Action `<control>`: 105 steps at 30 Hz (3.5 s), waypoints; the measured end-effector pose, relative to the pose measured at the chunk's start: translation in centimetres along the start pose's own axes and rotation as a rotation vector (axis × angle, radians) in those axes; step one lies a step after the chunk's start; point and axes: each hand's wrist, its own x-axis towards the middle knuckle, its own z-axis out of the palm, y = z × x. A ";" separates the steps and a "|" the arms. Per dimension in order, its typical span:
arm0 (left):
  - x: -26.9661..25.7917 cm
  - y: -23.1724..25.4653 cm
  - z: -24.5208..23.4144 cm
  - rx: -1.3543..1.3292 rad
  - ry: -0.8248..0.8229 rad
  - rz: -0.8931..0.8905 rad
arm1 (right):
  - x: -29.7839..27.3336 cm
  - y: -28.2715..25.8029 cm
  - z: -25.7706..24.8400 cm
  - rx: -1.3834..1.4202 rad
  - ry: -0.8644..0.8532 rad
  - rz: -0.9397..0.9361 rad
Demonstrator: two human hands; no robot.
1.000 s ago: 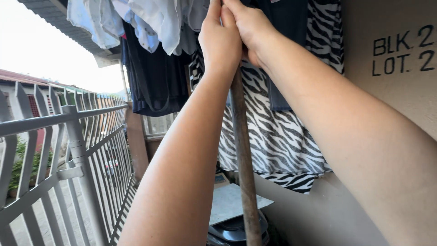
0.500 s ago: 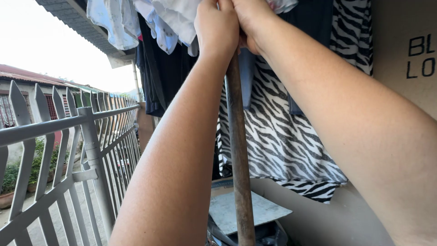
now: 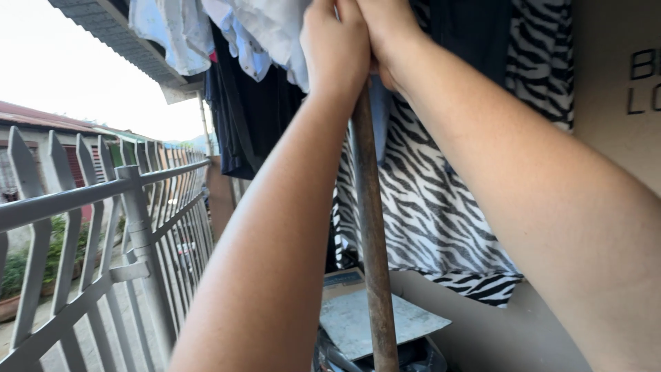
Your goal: Hanging small pieces of laundry on a multiple-clip hanger and lifting it to a high drying rod using a pole.
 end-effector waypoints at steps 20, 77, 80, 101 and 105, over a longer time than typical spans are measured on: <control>-18.9 -4.0 -1.1 0.052 -0.076 0.023 | -16.2 9.7 -3.4 -0.073 0.257 0.176; -59.5 8.9 2.2 0.020 -0.273 -0.630 | -57.6 6.9 -20.1 -0.361 0.221 0.541; -57.4 8.9 2.6 0.027 -0.262 -0.568 | -55.3 6.0 -19.9 -0.434 0.217 0.492; -31.1 5.2 -0.5 0.085 -0.059 -0.089 | -29.0 2.2 -8.4 -0.447 0.128 0.191; -22.0 4.1 -1.8 0.145 -0.011 0.001 | -19.6 2.4 -4.7 -0.364 0.103 0.050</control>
